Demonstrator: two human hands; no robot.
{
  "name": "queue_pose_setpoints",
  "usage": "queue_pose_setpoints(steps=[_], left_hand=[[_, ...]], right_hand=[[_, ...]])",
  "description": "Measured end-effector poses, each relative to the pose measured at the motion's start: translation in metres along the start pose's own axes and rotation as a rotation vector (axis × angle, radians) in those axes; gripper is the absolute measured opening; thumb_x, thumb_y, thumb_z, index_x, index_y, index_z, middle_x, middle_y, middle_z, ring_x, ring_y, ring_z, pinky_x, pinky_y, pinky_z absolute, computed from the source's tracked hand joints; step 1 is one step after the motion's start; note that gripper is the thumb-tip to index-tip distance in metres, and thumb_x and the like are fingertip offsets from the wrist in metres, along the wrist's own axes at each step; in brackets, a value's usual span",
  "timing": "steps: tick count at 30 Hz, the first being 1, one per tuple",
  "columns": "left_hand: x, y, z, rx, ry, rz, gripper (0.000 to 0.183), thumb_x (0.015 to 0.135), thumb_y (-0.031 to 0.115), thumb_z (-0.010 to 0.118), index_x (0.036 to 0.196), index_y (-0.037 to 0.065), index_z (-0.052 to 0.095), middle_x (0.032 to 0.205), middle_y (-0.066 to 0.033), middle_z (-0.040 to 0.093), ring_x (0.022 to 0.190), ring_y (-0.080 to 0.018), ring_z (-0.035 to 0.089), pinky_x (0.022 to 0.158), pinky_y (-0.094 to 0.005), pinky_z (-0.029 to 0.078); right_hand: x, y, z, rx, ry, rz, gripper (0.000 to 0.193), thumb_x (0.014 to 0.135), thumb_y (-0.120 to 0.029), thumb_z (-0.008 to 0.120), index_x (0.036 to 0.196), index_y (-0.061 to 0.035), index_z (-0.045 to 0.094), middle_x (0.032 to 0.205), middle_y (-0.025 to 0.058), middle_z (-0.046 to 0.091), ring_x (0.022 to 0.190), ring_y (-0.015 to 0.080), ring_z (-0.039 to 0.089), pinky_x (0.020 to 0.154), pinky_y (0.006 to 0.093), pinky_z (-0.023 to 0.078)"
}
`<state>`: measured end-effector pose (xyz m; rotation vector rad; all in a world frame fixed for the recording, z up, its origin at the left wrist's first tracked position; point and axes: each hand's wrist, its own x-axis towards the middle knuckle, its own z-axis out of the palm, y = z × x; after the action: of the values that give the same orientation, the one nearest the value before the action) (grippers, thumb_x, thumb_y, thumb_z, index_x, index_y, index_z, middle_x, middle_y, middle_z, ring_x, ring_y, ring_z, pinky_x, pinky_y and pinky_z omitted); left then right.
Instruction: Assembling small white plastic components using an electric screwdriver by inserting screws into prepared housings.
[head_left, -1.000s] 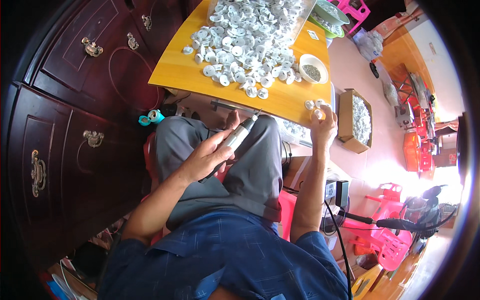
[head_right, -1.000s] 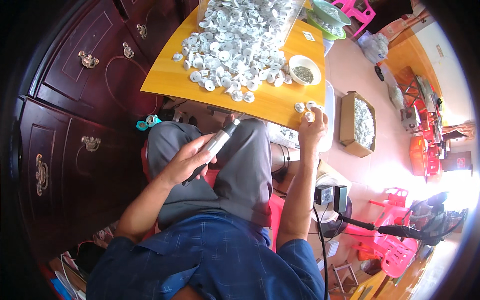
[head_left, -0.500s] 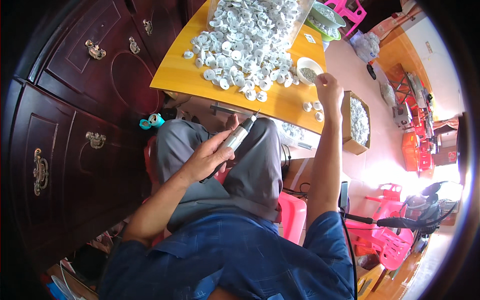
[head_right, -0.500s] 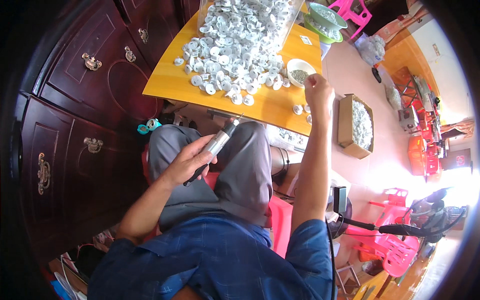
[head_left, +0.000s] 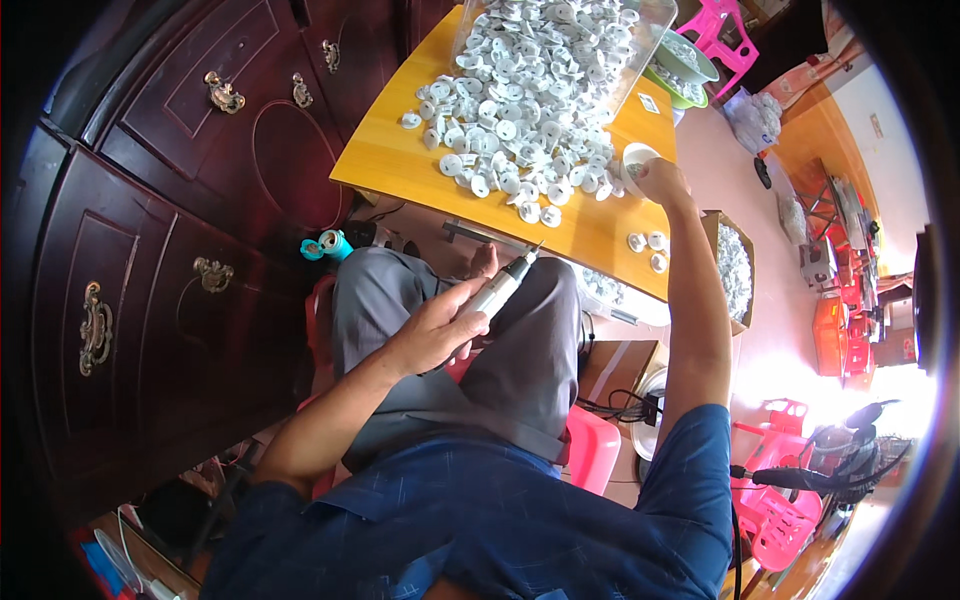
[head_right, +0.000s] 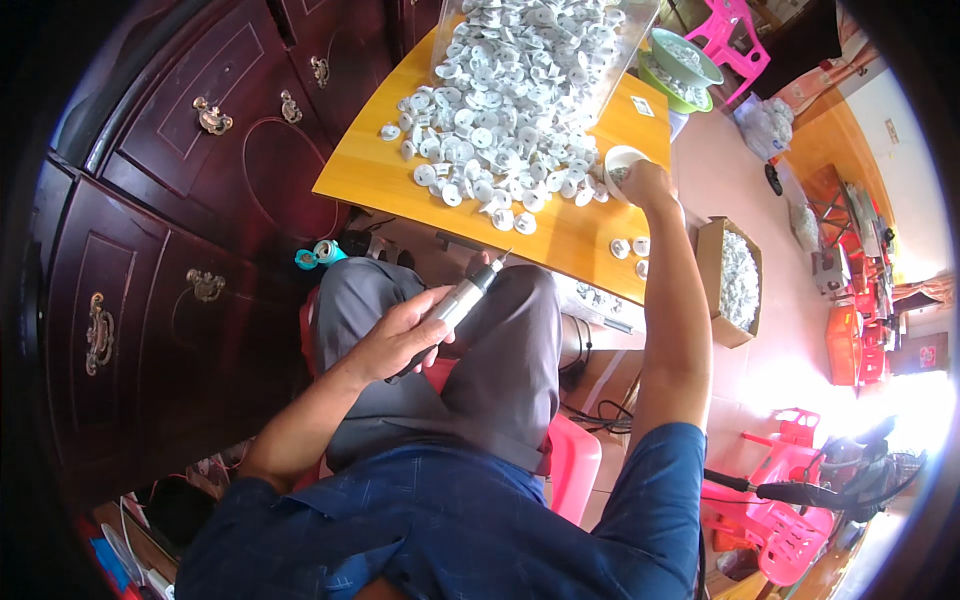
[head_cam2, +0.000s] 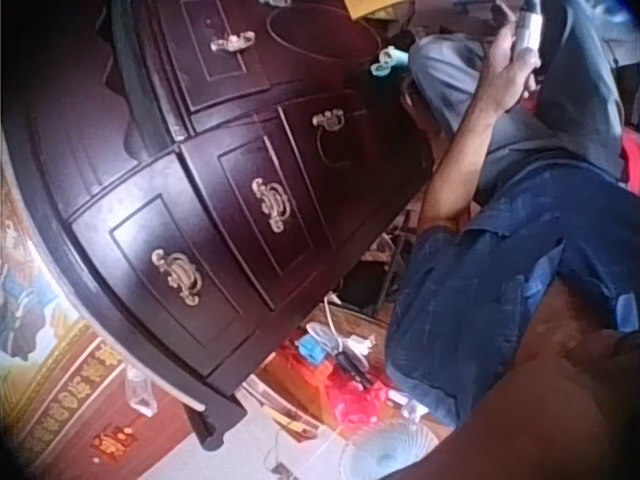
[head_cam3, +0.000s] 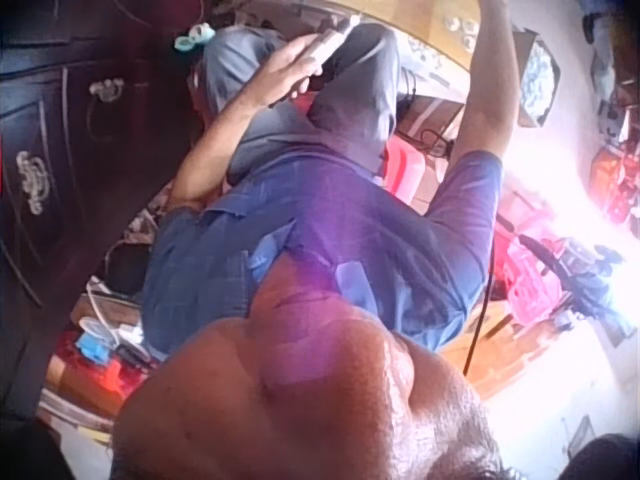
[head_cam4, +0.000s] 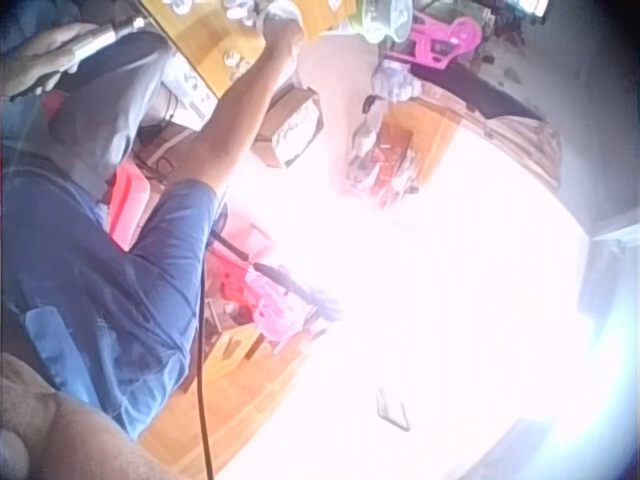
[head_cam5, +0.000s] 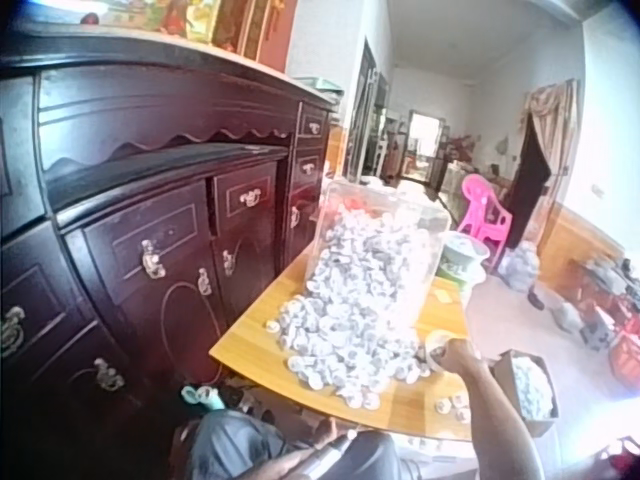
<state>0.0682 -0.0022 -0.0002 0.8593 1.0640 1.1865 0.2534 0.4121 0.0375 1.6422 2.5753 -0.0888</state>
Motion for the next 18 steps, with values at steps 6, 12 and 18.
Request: queue_pose_setpoints(steps=[6,12,18], left_hand=[[-0.0003,0.0054,0.0043,0.001,0.005,0.004,0.057,0.099,0.024,0.052,0.147,0.0,0.034,0.089,-0.0055,0.057,0.06,-0.0062,0.052,0.054,-0.0205,0.045],[-0.0002,0.0043,0.0026,0.024,-0.03,0.01,0.056,0.101,0.031,0.052,0.147,0.002,0.035,0.094,-0.005,0.055,0.063,-0.0061,0.052,0.056,-0.0211,0.047],[-0.0013,0.0077,0.003,0.031,-0.02,0.01,0.059,0.101,0.034,0.053,0.147,0.002,0.035,0.095,-0.0053,0.056,0.064,-0.0064,0.053,0.056,-0.0213,0.047]], right_hand=[[-0.0058,0.0046,0.0042,0.112,0.13,0.022,0.023,0.078,-0.027,0.068,0.094,-0.0119,0.073,0.094,0.0138,0.073,0.089,0.0308,0.069,0.079,0.0411,0.053],[-0.0056,0.0054,0.0046,0.145,0.172,0.018,0.021,0.08,-0.025,0.067,0.094,-0.0102,0.072,0.094,0.014,0.072,0.091,0.0311,0.069,0.081,0.0421,0.053],[-0.0099,0.004,0.0044,0.263,0.229,0.042,0.021,0.081,-0.023,0.066,0.098,-0.0121,0.071,0.096,0.0111,0.072,0.092,0.0279,0.069,0.082,0.0396,0.053]])
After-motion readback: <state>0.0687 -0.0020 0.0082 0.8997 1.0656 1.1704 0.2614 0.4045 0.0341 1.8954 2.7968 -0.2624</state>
